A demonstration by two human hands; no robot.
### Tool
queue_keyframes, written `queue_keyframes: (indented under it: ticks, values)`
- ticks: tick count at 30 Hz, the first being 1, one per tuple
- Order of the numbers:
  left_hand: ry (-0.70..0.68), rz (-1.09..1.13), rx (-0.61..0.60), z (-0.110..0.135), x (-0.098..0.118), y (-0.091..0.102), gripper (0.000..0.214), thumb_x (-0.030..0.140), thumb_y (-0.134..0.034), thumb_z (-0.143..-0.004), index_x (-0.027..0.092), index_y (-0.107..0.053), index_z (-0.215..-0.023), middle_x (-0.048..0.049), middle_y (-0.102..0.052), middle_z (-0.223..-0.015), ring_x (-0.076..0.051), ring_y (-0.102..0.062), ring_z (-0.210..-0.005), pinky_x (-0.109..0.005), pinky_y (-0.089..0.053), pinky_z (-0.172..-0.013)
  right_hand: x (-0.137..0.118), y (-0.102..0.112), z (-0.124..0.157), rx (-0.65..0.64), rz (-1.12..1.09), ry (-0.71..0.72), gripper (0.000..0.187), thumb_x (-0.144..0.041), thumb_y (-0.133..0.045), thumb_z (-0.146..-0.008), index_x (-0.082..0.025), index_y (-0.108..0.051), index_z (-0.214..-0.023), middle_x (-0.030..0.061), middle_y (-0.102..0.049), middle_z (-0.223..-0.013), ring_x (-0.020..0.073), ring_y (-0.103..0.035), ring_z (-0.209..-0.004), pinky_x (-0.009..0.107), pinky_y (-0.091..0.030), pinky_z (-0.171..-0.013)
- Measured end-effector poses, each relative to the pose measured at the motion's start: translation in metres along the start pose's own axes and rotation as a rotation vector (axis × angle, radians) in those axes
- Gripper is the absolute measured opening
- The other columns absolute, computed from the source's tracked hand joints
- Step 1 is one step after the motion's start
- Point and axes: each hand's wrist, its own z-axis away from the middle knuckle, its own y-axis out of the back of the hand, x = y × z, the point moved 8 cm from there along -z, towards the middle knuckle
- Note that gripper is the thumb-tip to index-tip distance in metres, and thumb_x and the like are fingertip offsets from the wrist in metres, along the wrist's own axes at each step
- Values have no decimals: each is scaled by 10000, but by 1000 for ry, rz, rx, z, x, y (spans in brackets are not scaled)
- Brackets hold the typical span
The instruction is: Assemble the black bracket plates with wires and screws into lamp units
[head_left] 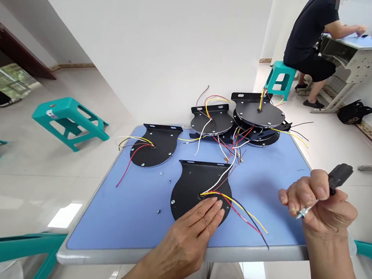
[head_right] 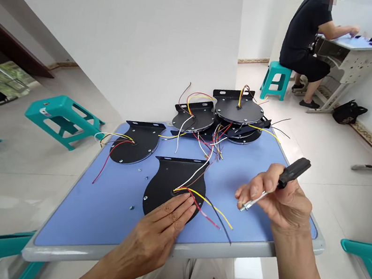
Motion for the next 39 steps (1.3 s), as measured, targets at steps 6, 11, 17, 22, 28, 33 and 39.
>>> queue_keyframes:
  ticks: [6,11,17,22,28,33,39]
  values:
    - [-29,62,-20,4,-1,5,661,-87,-365,-828,-11,-436,-1480,-206,-575,-1458,-304,-330,-1519,-507,-495,-1171,-2,-9,1,-70,-48,0,488,-665,-843,-627,-276,-559,-548,-33,-554,-469,168,-548,-375,463,-592,-673]
    - [-26,18,-24,3,1,4,593,-86,-359,-851,-26,-495,-1425,-215,-590,-1439,-316,-354,-1504,-500,-514,-1154,-3,-12,0,-78,-34,-16,475,-669,-838,-636,-283,-576,-552,-32,-537,-449,170,-540,-365,474,-598,-669]
    - [-26,-31,30,1,2,3,425,69,-554,-967,-1,-535,-1385,-206,-646,-1372,-313,-459,-1445,-490,-539,-1135,-4,-18,0,-138,-68,8,397,-595,-832,-710,-285,-616,-583,-30,-571,-475,169,-574,-390,437,-606,-649]
    - [-48,-30,48,4,2,1,417,-8,-475,-956,-14,-554,-1365,-213,-625,-1397,-322,-432,-1459,-489,-533,-1138,-11,-29,2,-309,-146,91,234,-502,-773,-827,-290,-719,-743,-4,-676,-598,176,-665,-497,371,-609,-655]
    - [-72,-47,17,5,3,0,399,4,-422,-978,-34,-558,-1351,-228,-610,-1409,-330,-400,-1474,-490,-526,-1144,-13,-35,5,-409,-173,133,164,-455,-690,-917,-309,-765,-910,19,-727,-726,180,-694,-577,370,-595,-690]
    - [-63,-56,19,7,3,-2,410,14,-425,-988,-25,-535,-1380,-223,-601,-1422,-323,-408,-1470,-498,-514,-1155,-12,-31,5,-360,-146,117,156,-473,-718,-885,-325,-749,-849,11,-708,-687,185,-664,-531,388,-588,-655]
    - [-71,-57,68,8,3,-4,392,12,-449,-987,-43,-541,-1363,-227,-623,-1391,-332,-415,-1464,-494,-523,-1148,-9,-21,1,-194,-54,82,303,-553,-791,-781,-278,-682,-718,21,-695,-658,231,-688,-557,476,-613,-706]
